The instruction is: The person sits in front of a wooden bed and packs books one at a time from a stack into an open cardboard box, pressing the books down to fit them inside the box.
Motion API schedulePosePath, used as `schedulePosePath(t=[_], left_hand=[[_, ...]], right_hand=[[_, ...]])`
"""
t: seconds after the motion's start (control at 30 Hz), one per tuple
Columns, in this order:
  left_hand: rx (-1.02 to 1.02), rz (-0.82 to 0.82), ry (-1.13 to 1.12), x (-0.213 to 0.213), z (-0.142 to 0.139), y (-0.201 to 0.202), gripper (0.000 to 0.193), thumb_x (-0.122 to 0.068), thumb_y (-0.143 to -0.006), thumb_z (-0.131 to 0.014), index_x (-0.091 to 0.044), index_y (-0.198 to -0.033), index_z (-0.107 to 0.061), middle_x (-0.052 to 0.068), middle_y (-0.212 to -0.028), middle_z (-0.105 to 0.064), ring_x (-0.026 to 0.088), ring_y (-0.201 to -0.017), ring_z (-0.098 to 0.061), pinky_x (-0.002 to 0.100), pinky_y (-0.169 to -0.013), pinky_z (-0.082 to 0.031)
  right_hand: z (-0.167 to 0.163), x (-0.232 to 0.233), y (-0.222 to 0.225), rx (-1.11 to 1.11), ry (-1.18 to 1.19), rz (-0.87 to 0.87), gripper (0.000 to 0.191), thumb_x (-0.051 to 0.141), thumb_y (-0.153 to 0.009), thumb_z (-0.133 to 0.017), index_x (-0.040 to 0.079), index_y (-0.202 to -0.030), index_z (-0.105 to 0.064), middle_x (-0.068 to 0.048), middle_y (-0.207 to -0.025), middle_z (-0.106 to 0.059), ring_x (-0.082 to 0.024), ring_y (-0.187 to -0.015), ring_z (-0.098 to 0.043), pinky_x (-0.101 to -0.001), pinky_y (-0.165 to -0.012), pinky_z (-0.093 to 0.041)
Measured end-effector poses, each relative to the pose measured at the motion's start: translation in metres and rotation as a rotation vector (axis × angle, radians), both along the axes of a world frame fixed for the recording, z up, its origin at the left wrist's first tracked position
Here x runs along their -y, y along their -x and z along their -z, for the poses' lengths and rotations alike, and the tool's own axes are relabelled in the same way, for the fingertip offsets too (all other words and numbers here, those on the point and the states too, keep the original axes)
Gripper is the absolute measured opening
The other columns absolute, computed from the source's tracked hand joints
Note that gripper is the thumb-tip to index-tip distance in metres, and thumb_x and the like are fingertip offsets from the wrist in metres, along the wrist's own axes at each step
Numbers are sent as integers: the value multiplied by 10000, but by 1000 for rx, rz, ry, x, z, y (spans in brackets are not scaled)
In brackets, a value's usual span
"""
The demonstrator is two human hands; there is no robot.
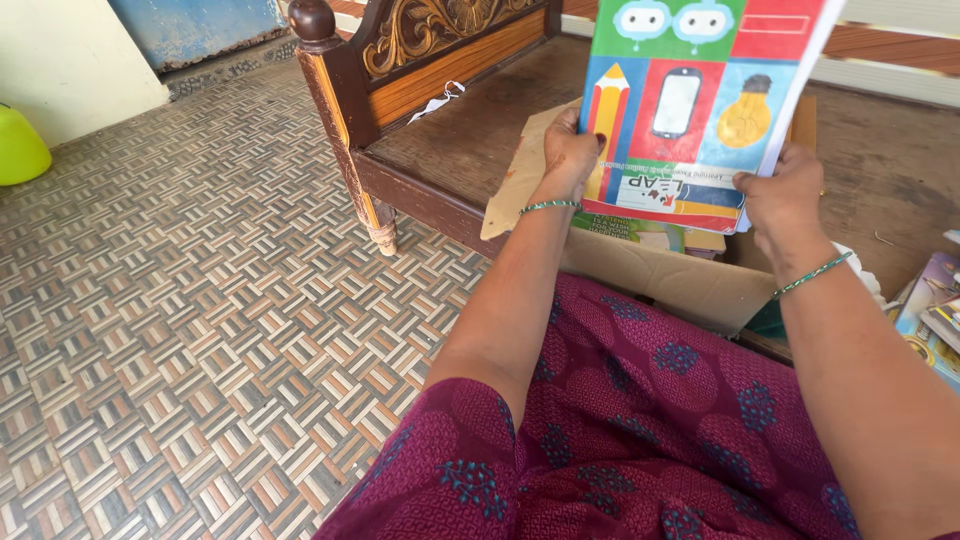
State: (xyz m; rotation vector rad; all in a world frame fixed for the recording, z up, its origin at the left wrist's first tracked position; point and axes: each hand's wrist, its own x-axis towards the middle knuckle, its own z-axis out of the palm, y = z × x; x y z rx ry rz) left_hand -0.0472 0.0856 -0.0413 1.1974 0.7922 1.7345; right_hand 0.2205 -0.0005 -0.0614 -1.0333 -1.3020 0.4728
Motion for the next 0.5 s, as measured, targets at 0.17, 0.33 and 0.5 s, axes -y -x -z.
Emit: schedulePosePath(t=[0.17,0.33,0.5], left_hand=[[15,65,-100,-1,6,-9,399,213,-752,-567,15,-1079,-685,107,-971,-756,151,-819,-700,286,-701,-566],[-9,105,-125,3,8,-3,389,219,-749,-579,-8,-1038,-706,92,-984,-774,131,-847,-716,275,-738,-576],[-88,46,5,2,7,2,362,248,-725,-565,-14,-887,-754,119,-891,-760,169,-769,-687,313,-678,-556]], right_hand=[[8,3,-6,-92,0,47,427,-185,-866,-695,-79,-1238,-515,-183,-1183,-728,-229,-1083,-746,-334,-907,-613],[4,15,-1,-163,-51,-13,363,-194,-880,-676,-43,-1196,-581,-152,-1196,-734,-208,-1087,-742,-321,-928,-619],[3,20,2,-187,-151,-18,350,-199,-843,-690,15,-1120,-683,-111,-1164,-710,-174,-999,-681,-311,-849,-592]])
